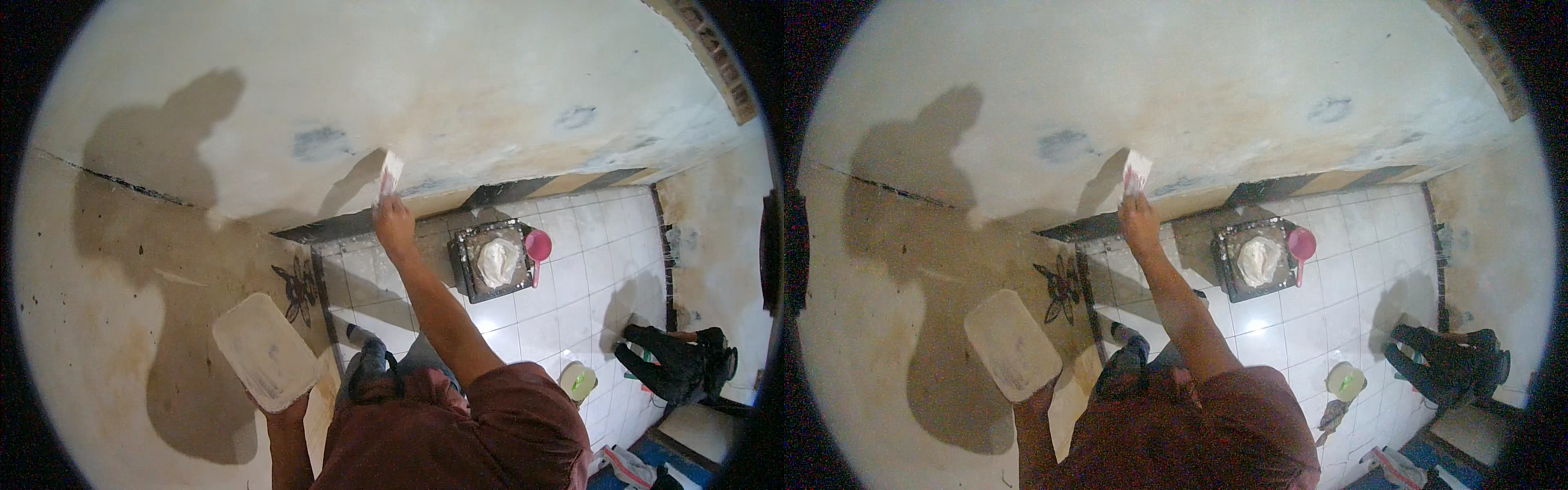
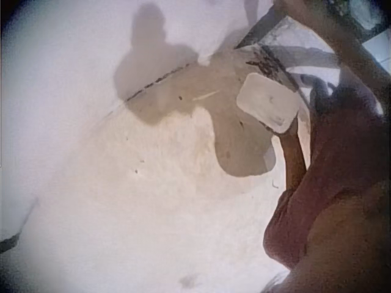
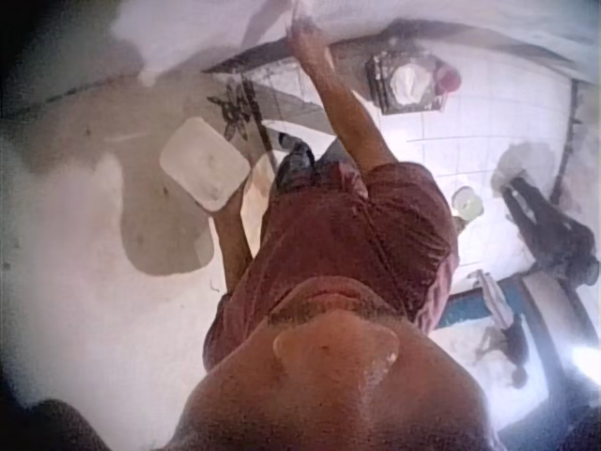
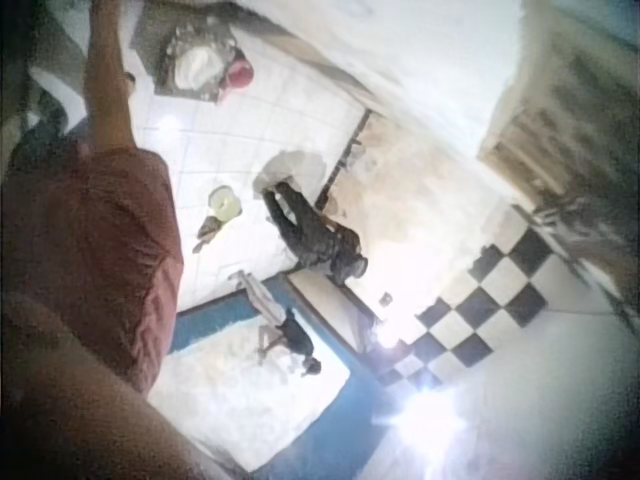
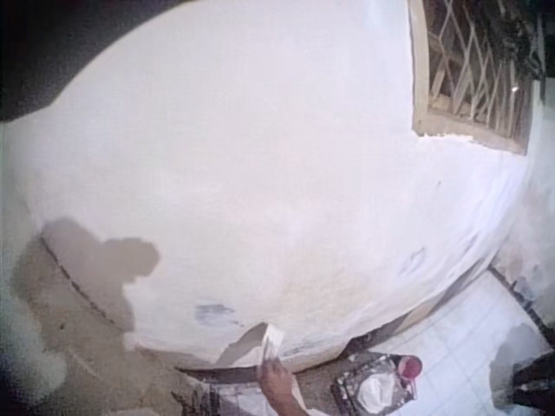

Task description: The person patches a wall by applying a white compound from a container onto wall defects using a putty knife.

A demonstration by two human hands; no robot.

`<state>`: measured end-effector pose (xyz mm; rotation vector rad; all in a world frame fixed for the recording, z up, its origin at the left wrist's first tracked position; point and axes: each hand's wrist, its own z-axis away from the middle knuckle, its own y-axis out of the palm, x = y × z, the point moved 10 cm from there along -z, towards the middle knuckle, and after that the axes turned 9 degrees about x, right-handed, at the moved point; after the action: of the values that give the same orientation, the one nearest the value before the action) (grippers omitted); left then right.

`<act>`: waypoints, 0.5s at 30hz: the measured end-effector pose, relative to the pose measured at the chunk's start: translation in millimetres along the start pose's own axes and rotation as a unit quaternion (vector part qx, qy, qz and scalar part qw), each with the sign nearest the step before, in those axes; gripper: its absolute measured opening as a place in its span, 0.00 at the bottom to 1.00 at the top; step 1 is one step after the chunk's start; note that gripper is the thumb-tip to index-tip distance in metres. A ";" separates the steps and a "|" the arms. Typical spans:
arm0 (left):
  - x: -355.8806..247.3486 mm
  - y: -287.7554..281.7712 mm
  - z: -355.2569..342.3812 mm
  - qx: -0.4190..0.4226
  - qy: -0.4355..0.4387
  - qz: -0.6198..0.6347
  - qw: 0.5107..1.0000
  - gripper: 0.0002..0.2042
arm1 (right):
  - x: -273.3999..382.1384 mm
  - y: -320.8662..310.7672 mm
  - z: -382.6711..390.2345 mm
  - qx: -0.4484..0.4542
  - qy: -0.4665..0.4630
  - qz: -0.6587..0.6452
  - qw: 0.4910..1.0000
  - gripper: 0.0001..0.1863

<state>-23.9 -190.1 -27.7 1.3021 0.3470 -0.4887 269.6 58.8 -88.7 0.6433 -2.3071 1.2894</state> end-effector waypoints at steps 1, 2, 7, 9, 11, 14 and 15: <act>0.2 -0.7 0.1 -0.002 0.000 0.000 1.000 0.37 | -14.6 0.3 14.2 0.024 0.061 -0.002 0.998 0.09; 1.0 -2.4 0.4 -0.003 -0.001 -0.001 1.000 0.37 | -32.4 -2.1 28.5 0.042 0.127 -0.009 0.991 0.08; 10.4 -18.7 1.2 -0.007 -0.010 0.003 1.000 0.36 | -122.4 -22.2 44.5 -0.133 0.289 -0.343 0.884 0.06; 12.9 -22.9 1.8 -0.004 -0.015 0.005 1.000 0.36 | -152.8 -8.9 45.6 -0.215 0.360 -0.481 0.770 0.07; 14.4 -23.9 2.7 0.004 -0.017 0.009 1.000 0.36 | -161.5 -4.9 33.5 -0.233 0.352 -0.562 0.711 0.06; 16.0 -21.4 3.1 0.030 -0.018 0.030 0.999 0.36 | -163.8 -31.9 20.6 -0.227 0.365 -0.535 0.727 0.05; 15.9 -20.3 3.4 0.041 -0.017 0.051 0.998 0.36 | -163.7 -51.7 14.3 -0.226 0.363 -0.495 0.756 0.05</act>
<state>-21.2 -199.6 -51.7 1.3814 0.2334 -0.4418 429.5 53.5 -152.7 0.8114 -1.1875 0.3149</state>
